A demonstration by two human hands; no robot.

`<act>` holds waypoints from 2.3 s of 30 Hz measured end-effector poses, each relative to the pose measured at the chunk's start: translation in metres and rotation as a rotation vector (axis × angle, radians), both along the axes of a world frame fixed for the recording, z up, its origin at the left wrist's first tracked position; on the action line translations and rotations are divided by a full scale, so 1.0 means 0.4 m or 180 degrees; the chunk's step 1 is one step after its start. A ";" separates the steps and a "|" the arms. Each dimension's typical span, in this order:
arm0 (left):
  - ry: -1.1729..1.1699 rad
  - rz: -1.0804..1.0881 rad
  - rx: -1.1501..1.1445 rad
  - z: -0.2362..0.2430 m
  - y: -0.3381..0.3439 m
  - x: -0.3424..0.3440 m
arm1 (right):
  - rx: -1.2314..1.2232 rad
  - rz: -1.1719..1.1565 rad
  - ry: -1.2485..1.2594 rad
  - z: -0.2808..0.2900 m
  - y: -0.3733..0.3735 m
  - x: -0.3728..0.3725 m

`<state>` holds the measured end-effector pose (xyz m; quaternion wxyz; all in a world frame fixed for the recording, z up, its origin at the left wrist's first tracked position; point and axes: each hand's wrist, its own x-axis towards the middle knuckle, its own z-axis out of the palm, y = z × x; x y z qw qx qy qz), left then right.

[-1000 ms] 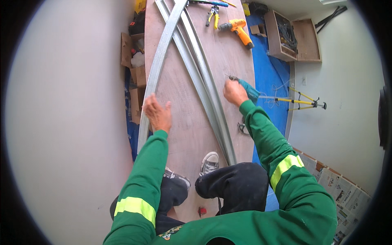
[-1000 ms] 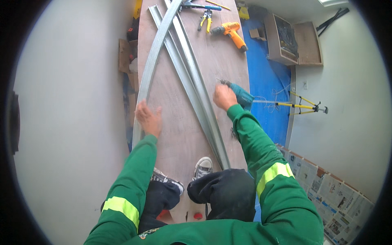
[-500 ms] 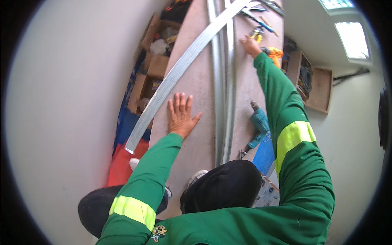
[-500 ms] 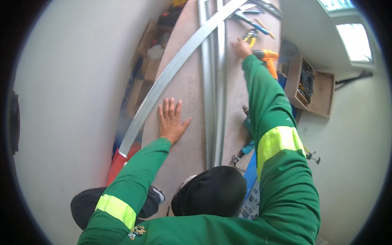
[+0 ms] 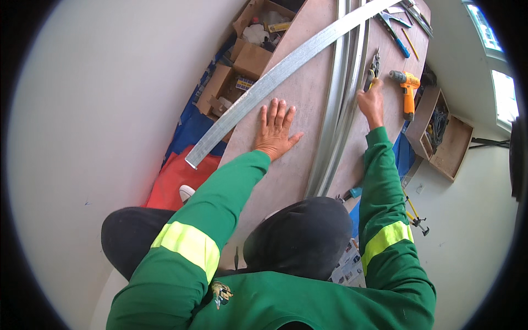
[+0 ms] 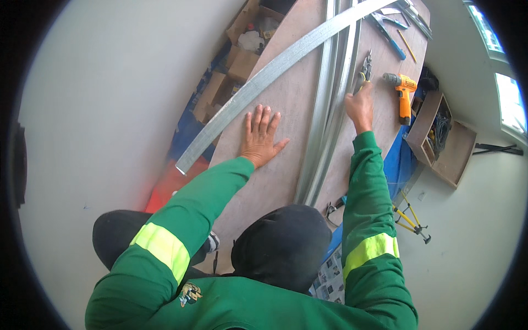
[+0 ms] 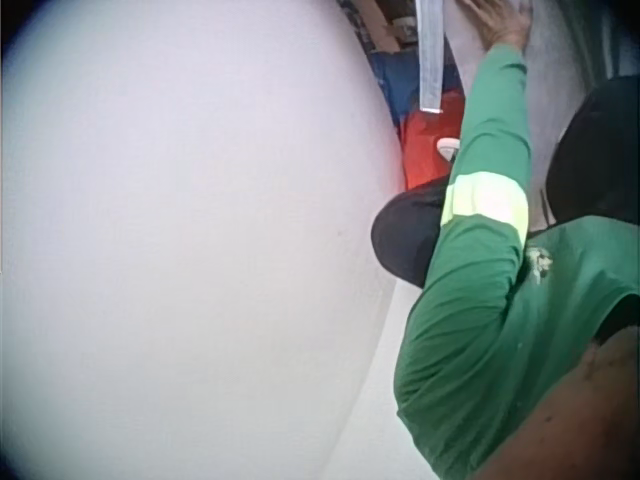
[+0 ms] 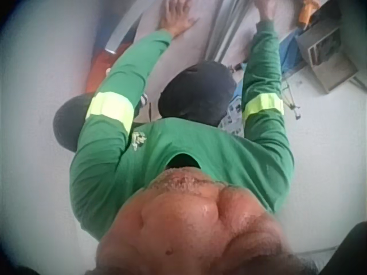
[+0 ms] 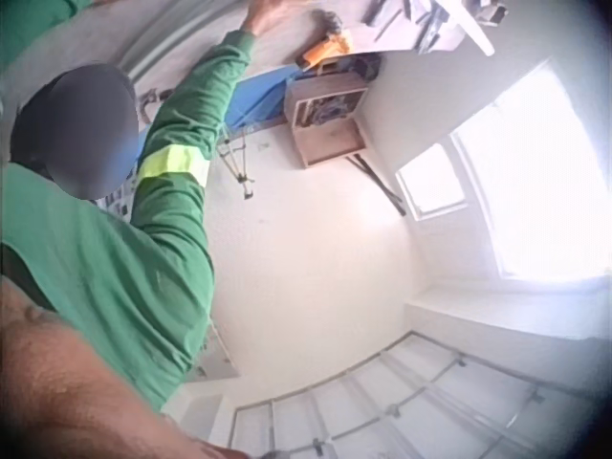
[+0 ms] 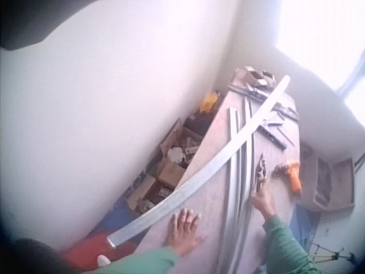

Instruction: The person measures and marks metal profiles on the ceiling, then cuts them to size using tin snips. The cut pieces are placed on the floor.

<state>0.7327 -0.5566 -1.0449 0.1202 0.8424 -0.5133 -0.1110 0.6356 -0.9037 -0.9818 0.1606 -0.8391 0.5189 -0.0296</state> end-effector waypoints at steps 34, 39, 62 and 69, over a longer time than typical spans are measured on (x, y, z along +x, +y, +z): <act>0.5865 0.1254 -0.2548 0.501 -0.275 -0.102 | 0.0977 0.0882 -0.0697 0.480 0.465 -0.216; 0.6006 0.1262 -0.2341 0.431 -0.231 -0.130 | 0.2416 -0.0039 -0.1071 0.401 0.541 -0.225; 0.5741 0.0974 0.0005 0.169 0.033 -0.134 | 0.4165 -0.1043 -0.1908 0.106 0.846 -0.330; 0.6337 0.0630 0.0118 0.160 0.052 -0.112 | 0.4345 -0.1169 -0.2133 0.102 0.857 -0.344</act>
